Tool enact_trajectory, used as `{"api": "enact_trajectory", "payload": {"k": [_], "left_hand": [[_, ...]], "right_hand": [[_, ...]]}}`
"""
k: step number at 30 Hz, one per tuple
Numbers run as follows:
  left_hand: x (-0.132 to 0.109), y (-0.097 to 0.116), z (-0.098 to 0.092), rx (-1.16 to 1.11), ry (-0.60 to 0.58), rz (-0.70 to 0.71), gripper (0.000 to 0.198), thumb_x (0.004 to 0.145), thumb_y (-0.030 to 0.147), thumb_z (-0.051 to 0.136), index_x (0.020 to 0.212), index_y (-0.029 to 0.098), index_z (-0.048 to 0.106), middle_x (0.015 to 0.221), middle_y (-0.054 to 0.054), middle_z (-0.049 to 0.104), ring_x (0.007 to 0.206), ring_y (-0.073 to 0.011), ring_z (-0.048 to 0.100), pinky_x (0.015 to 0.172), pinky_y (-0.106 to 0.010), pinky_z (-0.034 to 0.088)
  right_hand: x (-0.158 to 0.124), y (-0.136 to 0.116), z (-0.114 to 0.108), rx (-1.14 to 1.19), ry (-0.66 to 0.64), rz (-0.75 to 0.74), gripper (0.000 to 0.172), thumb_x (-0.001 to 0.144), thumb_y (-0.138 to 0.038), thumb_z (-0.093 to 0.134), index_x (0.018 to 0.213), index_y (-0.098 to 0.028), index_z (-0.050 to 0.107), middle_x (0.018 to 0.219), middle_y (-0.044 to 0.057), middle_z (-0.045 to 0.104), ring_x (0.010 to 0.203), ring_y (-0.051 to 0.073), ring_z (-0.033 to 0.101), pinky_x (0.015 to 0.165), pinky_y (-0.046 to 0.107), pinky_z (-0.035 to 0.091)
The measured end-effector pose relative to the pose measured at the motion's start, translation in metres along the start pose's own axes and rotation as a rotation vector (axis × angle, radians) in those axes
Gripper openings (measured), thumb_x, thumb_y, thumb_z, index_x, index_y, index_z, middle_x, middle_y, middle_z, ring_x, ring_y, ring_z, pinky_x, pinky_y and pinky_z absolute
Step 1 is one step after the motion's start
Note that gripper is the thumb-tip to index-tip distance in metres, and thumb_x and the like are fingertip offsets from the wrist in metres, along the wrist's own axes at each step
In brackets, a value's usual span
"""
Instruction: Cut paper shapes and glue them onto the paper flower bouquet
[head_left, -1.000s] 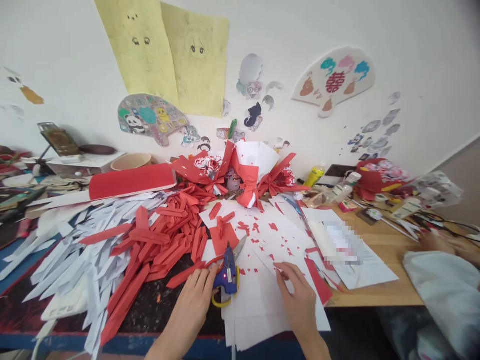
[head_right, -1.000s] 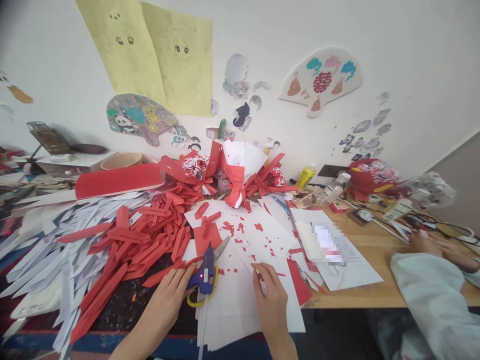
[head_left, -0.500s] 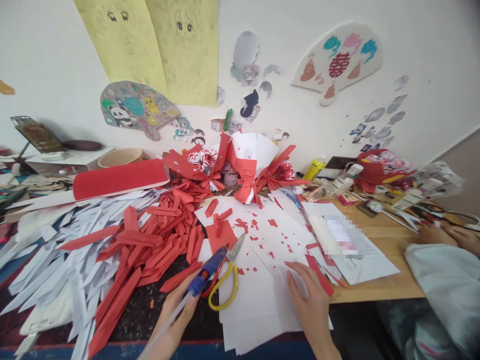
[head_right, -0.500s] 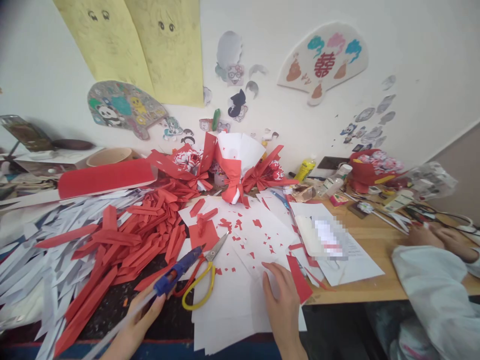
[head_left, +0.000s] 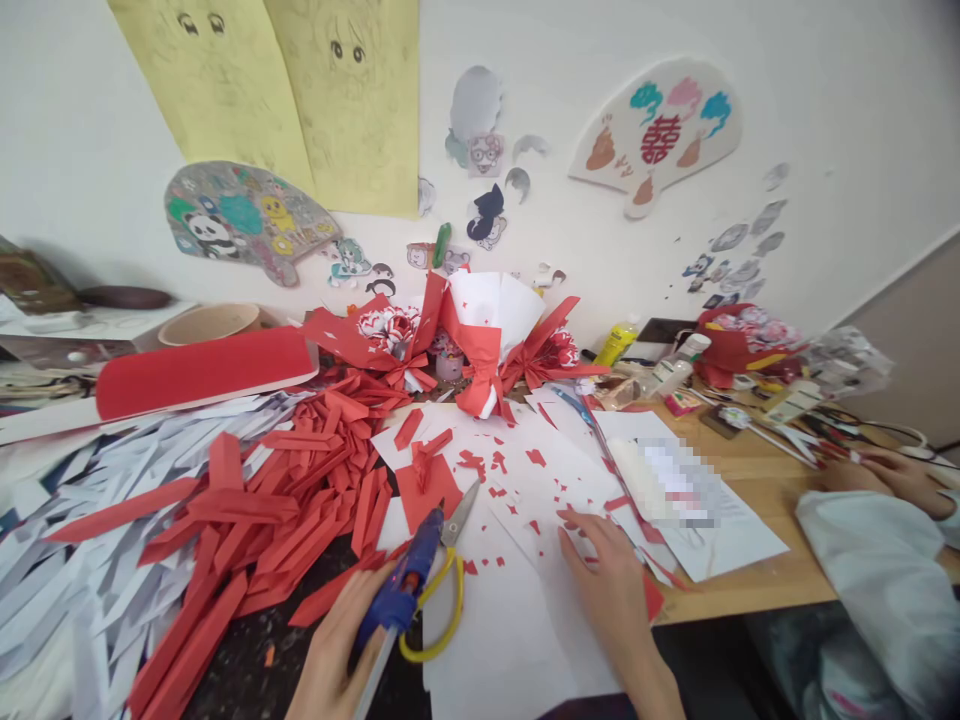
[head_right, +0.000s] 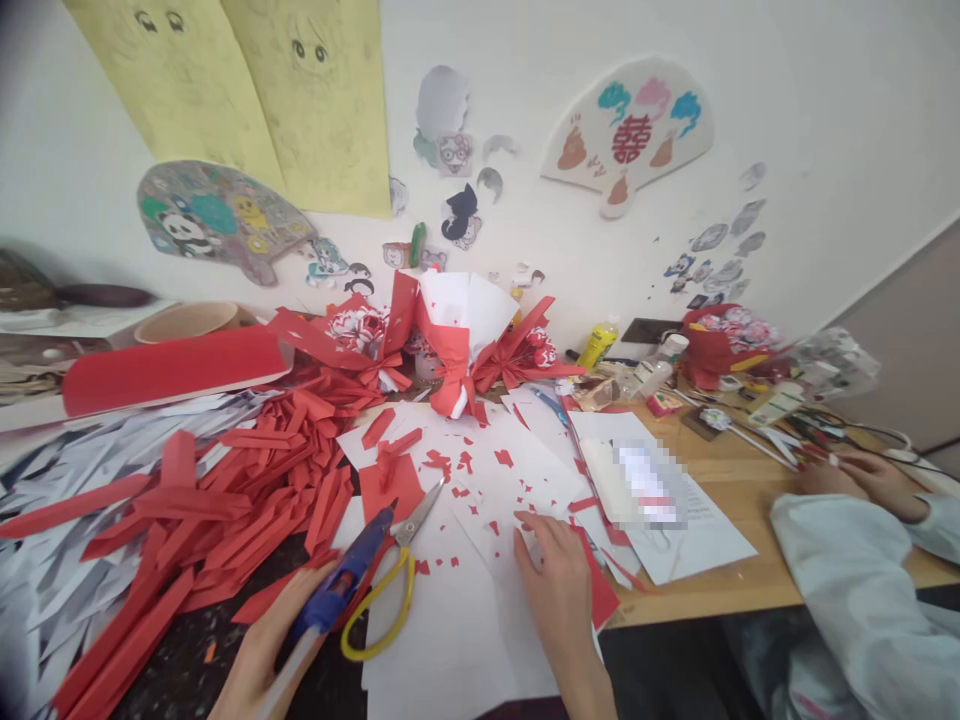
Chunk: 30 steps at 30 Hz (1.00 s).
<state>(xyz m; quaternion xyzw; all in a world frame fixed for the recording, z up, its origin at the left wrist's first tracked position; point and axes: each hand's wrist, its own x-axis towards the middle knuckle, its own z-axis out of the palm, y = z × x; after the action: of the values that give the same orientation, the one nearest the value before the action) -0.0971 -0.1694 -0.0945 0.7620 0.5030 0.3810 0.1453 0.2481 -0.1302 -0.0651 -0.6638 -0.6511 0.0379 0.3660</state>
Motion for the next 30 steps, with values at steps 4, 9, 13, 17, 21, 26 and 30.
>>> {"api": "enact_trajectory", "payload": {"k": [4,9,13,17,21,26,30], "left_hand": [[0.001,0.003,0.002,0.131,-0.031,0.087,0.053,0.091,0.026,0.054,0.143,0.027,0.044,0.133,-0.006,0.064,0.122,-0.0247,0.060,0.102,-0.035,0.051],[0.005,0.014,0.003,0.087,-0.009,0.074,0.051,0.090,0.029,0.054,0.141,0.031,0.046,0.126,-0.004,0.068,0.116,-0.0232,0.064,0.100,-0.031,0.052],[0.010,0.023,0.003,0.044,0.015,-0.005,0.043,0.093,0.035,0.051,0.136,0.031,0.052,0.121,-0.005,0.068,0.109,-0.0225,0.065,0.089,-0.029,0.055],[0.013,0.028,0.001,0.005,0.017,-0.024,0.043,0.092,0.036,0.052,0.134,0.031,0.055,0.118,-0.005,0.069,0.106,-0.0221,0.066,0.090,-0.028,0.054],[0.013,0.029,0.001,-0.016,0.023,-0.037,0.043,0.091,0.037,0.054,0.133,0.030,0.057,0.118,-0.006,0.070,0.107,-0.0229,0.066,0.093,-0.029,0.053],[0.013,0.030,0.003,-0.027,0.058,-0.055,0.043,0.092,0.041,0.052,0.132,0.028,0.059,0.112,-0.007,0.072,0.104,-0.0239,0.067,0.090,-0.031,0.055],[0.013,0.029,0.002,-0.026,0.058,-0.051,0.042,0.093,0.042,0.051,0.132,0.028,0.059,0.111,-0.007,0.072,0.101,-0.0233,0.067,0.090,-0.030,0.055]], "right_hand": [[0.004,0.011,-0.011,-0.033,0.062,0.034,0.026,0.092,-0.035,0.050,0.105,-0.022,0.068,0.103,0.009,0.069,0.090,0.025,0.065,0.080,0.040,0.052],[0.003,0.015,-0.019,0.036,0.001,0.021,0.023,0.093,-0.033,0.051,0.103,-0.023,0.069,0.100,0.006,0.069,0.070,0.018,0.065,0.069,0.033,0.054],[0.007,0.010,-0.007,0.034,-0.038,-0.117,0.023,0.094,-0.027,0.048,0.097,-0.025,0.071,0.103,0.007,0.068,0.094,0.023,0.066,0.081,0.036,0.054],[0.017,-0.006,0.010,-0.047,-0.058,-0.221,0.025,0.094,-0.020,0.047,0.099,-0.023,0.071,0.100,0.008,0.067,0.094,0.023,0.063,0.082,0.039,0.052],[0.024,-0.023,0.021,-0.235,-0.122,-0.374,0.031,0.093,-0.011,0.046,0.108,-0.022,0.071,0.094,0.008,0.066,0.086,0.023,0.058,0.074,0.038,0.046],[0.018,-0.031,0.029,-0.373,-0.147,-0.476,0.035,0.089,-0.009,0.047,0.113,-0.021,0.070,0.100,0.009,0.067,0.091,0.027,0.053,0.080,0.044,0.041],[0.016,-0.030,0.031,-0.353,-0.199,-0.451,0.034,0.088,-0.009,0.049,0.113,-0.022,0.069,0.098,0.008,0.065,0.089,0.026,0.052,0.078,0.042,0.041]]}}
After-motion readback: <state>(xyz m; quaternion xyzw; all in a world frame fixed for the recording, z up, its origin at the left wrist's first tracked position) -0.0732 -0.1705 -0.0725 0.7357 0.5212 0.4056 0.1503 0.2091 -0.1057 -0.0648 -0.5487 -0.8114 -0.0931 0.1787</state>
